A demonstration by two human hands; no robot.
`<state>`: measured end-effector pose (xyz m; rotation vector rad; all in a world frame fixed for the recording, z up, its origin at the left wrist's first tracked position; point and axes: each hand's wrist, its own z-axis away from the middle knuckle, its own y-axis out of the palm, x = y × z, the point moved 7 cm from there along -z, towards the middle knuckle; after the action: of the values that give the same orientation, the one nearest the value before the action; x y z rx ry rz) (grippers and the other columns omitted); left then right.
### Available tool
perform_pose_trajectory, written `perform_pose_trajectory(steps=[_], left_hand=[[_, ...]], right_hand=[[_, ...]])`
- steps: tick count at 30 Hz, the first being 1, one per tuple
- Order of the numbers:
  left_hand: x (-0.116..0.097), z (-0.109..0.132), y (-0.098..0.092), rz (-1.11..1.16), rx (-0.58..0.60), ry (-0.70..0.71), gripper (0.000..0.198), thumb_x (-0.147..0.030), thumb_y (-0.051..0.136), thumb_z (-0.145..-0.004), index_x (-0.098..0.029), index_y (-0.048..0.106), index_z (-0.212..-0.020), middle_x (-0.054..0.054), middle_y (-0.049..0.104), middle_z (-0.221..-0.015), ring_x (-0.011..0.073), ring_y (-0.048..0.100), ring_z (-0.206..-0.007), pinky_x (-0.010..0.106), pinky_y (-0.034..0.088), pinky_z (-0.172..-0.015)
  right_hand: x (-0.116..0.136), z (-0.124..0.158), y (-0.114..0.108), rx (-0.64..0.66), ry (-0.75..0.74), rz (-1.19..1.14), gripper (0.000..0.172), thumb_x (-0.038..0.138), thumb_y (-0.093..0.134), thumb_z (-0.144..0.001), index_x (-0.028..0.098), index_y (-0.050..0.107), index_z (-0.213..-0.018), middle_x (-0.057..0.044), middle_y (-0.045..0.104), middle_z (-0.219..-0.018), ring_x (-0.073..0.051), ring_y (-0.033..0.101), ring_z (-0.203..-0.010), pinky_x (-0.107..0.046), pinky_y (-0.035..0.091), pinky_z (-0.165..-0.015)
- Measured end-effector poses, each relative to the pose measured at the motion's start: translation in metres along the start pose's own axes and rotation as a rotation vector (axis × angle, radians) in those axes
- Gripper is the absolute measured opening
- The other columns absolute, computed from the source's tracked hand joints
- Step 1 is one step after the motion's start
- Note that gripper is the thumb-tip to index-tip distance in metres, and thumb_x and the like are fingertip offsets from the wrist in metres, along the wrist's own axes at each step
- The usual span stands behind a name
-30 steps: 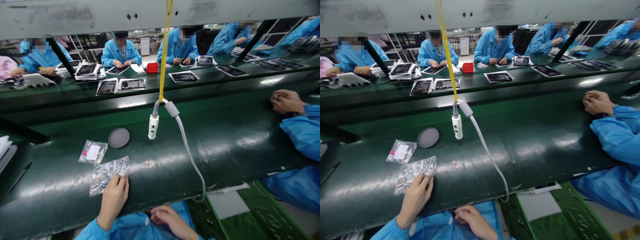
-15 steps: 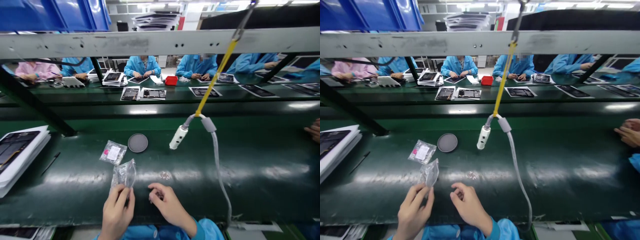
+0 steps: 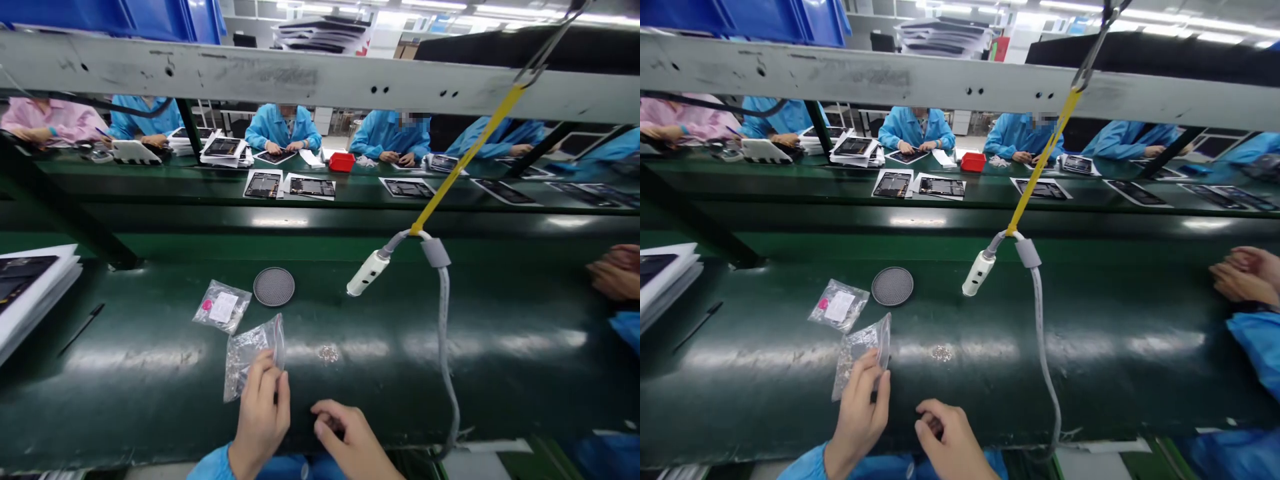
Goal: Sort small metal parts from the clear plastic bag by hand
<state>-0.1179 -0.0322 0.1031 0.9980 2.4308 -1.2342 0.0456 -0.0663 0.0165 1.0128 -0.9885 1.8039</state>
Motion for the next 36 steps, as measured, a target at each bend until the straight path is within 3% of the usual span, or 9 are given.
perform_pose_trajectory(steps=[6, 9, 11, 14, 19, 23, 27, 32, 36], left_hand=[[0.028, 0.015, 0.037, 0.226, 0.127, -0.231, 0.024, -0.024, 0.042, -0.103, -0.021, 0.053, -0.082, 0.008, 0.069, -0.094, 0.0238, 0.069, -0.101, 0.054, 0.047, -0.110], [0.035, 0.017, 0.034, 0.246, 0.157, -0.246, 0.019, -0.029, 0.045, -0.103, -0.019, 0.059, -0.097, 0.011, 0.071, -0.104, 0.0257, 0.069, -0.107, 0.048, 0.054, -0.103], [0.041, 0.016, 0.022, 0.139, 0.134, -0.221, 0.028, -0.031, 0.044, -0.103, -0.016, 0.058, -0.122, 0.016, 0.066, -0.123, 0.0282, 0.064, -0.118, 0.045, 0.057, -0.097], [0.051, 0.012, 0.009, -0.171, 0.112, -0.124, 0.042, -0.031, 0.042, -0.103, -0.013, 0.051, -0.140, 0.020, 0.052, -0.146, 0.0352, 0.047, -0.138, 0.055, 0.045, -0.110], [0.070, 0.014, 0.028, -0.499, 0.270, -0.004, 0.054, -0.039, 0.042, -0.101, -0.006, 0.053, -0.142, 0.024, 0.041, -0.154, 0.0435, 0.034, -0.145, 0.061, 0.038, -0.112], [0.077, 0.023, 0.041, -0.525, 0.305, 0.027, 0.060, -0.044, 0.039, -0.101, -0.004, 0.052, -0.144, 0.025, 0.039, -0.155, 0.0443, 0.032, -0.146, 0.062, 0.036, -0.114], [0.080, 0.018, 0.035, -0.490, 0.302, 0.038, 0.059, -0.043, 0.036, -0.102, -0.003, 0.051, -0.143, 0.027, 0.040, -0.153, 0.0456, 0.030, -0.146, 0.064, 0.038, -0.111], [0.047, 0.007, 0.017, -0.307, 0.180, 0.096, 0.048, -0.031, 0.043, -0.102, -0.011, 0.047, -0.145, 0.024, 0.041, -0.153, 0.0428, 0.038, -0.143, 0.064, 0.041, -0.112], [-0.016, 0.031, 0.035, -0.050, 0.300, 0.188, 0.051, -0.024, 0.045, -0.101, -0.019, 0.039, -0.151, 0.015, 0.047, -0.151, 0.0309, 0.051, -0.136, 0.046, 0.053, -0.107]], right_hand=[[-0.021, 0.005, -0.008, -0.029, -0.019, -0.047, 0.042, 0.049, 0.056, -0.090, 0.014, 0.074, -0.106, -0.010, 0.071, -0.082, -0.021, 0.065, -0.077, -0.029, 0.050, -0.072], [-0.019, 0.002, -0.006, -0.021, -0.056, -0.037, 0.039, 0.047, 0.058, -0.091, 0.014, 0.074, -0.104, -0.009, 0.072, -0.082, -0.020, 0.065, -0.075, -0.028, 0.050, -0.072], [-0.016, -0.001, -0.005, -0.003, -0.076, -0.034, 0.038, 0.046, 0.058, -0.091, 0.014, 0.074, -0.105, -0.009, 0.072, -0.083, -0.020, 0.065, -0.075, -0.028, 0.050, -0.072], [-0.012, -0.005, -0.003, 0.000, -0.079, -0.028, 0.040, 0.046, 0.058, -0.089, 0.013, 0.073, -0.106, -0.010, 0.072, -0.084, -0.020, 0.066, -0.075, -0.028, 0.051, -0.071], [-0.006, -0.005, -0.002, -0.037, -0.043, -0.007, 0.037, 0.040, 0.058, -0.084, 0.013, 0.075, -0.103, -0.010, 0.072, -0.080, -0.020, 0.065, -0.072, -0.029, 0.051, -0.070], [-0.003, 0.004, -0.003, -0.078, -0.030, -0.009, 0.035, 0.036, 0.057, -0.083, 0.013, 0.076, -0.102, -0.010, 0.073, -0.083, -0.020, 0.065, -0.073, -0.028, 0.050, -0.067], [-0.012, 0.015, -0.006, -0.112, -0.001, -0.008, 0.035, 0.035, 0.057, -0.084, 0.015, 0.076, -0.104, -0.011, 0.073, -0.087, -0.022, 0.067, -0.078, -0.028, 0.051, -0.069], [-0.023, 0.030, -0.013, -0.160, 0.018, -0.047, 0.031, 0.033, 0.060, -0.082, 0.016, 0.078, -0.101, -0.010, 0.074, -0.088, -0.022, 0.067, -0.082, -0.029, 0.051, -0.076], [-0.044, 0.039, 0.001, 0.045, 0.082, -0.311, 0.026, 0.019, 0.061, -0.070, 0.016, 0.080, -0.087, -0.005, 0.074, -0.078, -0.018, 0.065, -0.074, -0.026, 0.047, -0.072]])
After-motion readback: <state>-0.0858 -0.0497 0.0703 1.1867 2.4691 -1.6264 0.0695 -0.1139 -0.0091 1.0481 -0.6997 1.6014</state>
